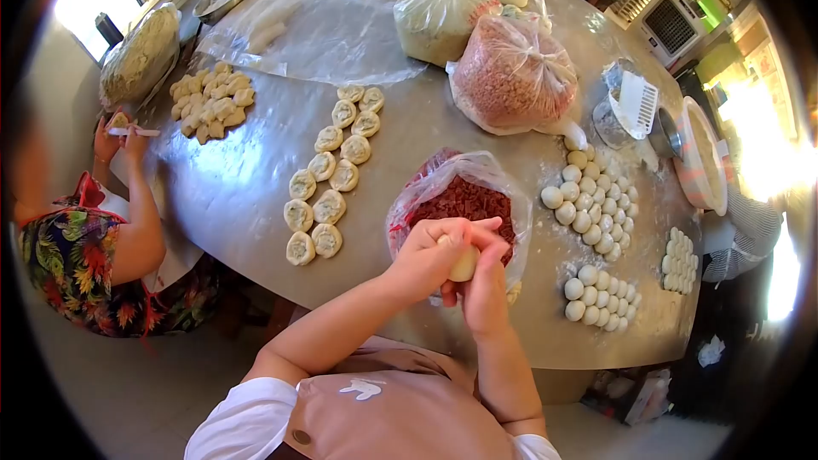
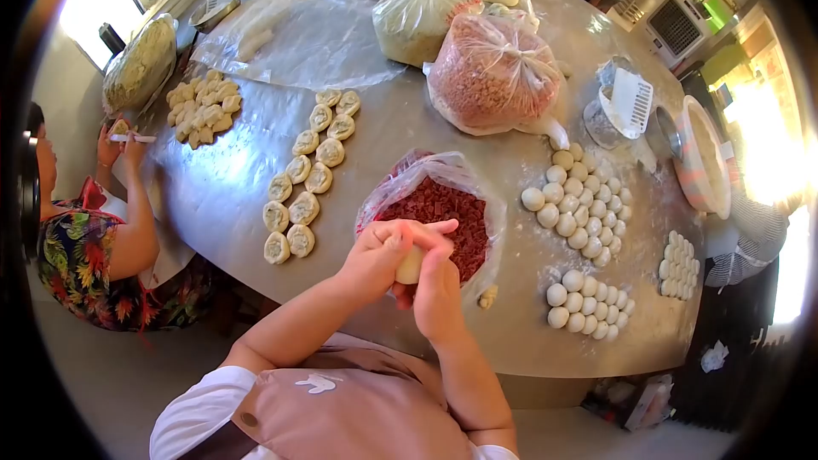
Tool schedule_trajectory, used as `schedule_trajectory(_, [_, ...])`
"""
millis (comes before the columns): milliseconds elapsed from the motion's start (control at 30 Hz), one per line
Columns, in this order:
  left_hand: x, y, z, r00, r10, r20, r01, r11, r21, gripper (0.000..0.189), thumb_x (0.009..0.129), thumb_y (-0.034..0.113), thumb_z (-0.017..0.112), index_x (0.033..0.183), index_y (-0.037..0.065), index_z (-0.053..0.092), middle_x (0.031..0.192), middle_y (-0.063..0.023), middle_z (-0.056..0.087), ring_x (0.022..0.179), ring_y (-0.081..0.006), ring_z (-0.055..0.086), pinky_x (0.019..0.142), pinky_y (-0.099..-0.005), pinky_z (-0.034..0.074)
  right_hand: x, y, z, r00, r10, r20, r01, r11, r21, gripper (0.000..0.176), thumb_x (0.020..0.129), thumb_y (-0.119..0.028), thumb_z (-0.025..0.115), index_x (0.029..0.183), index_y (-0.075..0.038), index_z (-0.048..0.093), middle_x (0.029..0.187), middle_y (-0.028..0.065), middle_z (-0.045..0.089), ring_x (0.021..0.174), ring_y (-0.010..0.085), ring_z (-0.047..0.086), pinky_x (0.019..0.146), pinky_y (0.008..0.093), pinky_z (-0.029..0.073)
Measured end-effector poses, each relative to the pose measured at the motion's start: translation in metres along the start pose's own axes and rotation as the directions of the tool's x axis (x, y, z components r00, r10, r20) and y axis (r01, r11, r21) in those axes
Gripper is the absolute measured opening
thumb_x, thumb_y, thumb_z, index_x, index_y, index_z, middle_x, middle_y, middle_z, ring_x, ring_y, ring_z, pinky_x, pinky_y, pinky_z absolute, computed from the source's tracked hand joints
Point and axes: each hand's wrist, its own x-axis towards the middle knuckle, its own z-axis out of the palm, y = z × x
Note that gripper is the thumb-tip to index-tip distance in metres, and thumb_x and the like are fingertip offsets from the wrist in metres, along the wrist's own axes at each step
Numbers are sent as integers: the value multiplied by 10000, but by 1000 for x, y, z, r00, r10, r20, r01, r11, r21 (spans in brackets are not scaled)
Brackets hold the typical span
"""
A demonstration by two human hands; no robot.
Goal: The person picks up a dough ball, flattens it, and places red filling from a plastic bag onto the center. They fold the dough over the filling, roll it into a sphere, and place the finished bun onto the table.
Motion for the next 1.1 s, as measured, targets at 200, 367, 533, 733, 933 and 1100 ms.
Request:
schedule_trajectory(200, [8,-11,5,975,173,-141,-184,981,-68,656,995,564,290,1259,34,572,1158,-119,621,1328,-270,429,934,-371,480,3,-7,27,893,-287,-346,134,905,-403,610,1012,-554,244,1159,-19,497,1002,52,607,738,83,551,629,205,448])
schedule_trajectory(367, [8,-17,6,954,288,-86,-280,956,91,661,989,556,335,1256,2,578,1279,-127,576,1174,-262,540,975,-402,450,-8,2,9,983,-17,-182,5,998,-66,601,1023,-524,248,989,-57,625,762,34,615,582,101,565,473,243,425])
schedule_trajectory(533, [13,-41,-10,938,343,57,-343,889,304,611,1009,503,327,1217,-5,595,1240,-143,595,1302,-301,442,1066,-434,359,-4,-8,17,916,-232,-328,106,927,-360,450,1021,-410,398,1143,-19,584,798,91,625,641,179,609,558,334,489])
schedule_trajectory(733, [15,-29,23,995,91,37,-89,995,-45,962,844,786,345,1463,51,308,1456,-117,395,1241,-252,474,1019,-393,381,-72,-5,-78,869,-13,-495,138,966,217,431,1017,-452,334,1124,-84,532,821,59,596,608,136,552,538,266,461])
schedule_trajectory(933, [8,-16,2,998,59,34,-61,997,56,680,945,543,477,1373,21,394,1345,-117,491,1187,-232,516,979,-358,410,-206,-19,-239,191,-140,-972,155,982,-111,370,956,-452,470,1018,-101,571,750,16,596,621,104,542,537,243,427])
schedule_trajectory(1100, [2,-21,3,1000,-29,3,29,997,72,507,989,402,470,1327,27,435,1288,-102,530,1156,-215,541,956,-346,436,-247,-21,-311,-6,-192,-981,-571,807,-154,550,926,-537,478,1009,-6,595,822,112,649,703,192,623,628,329,491])
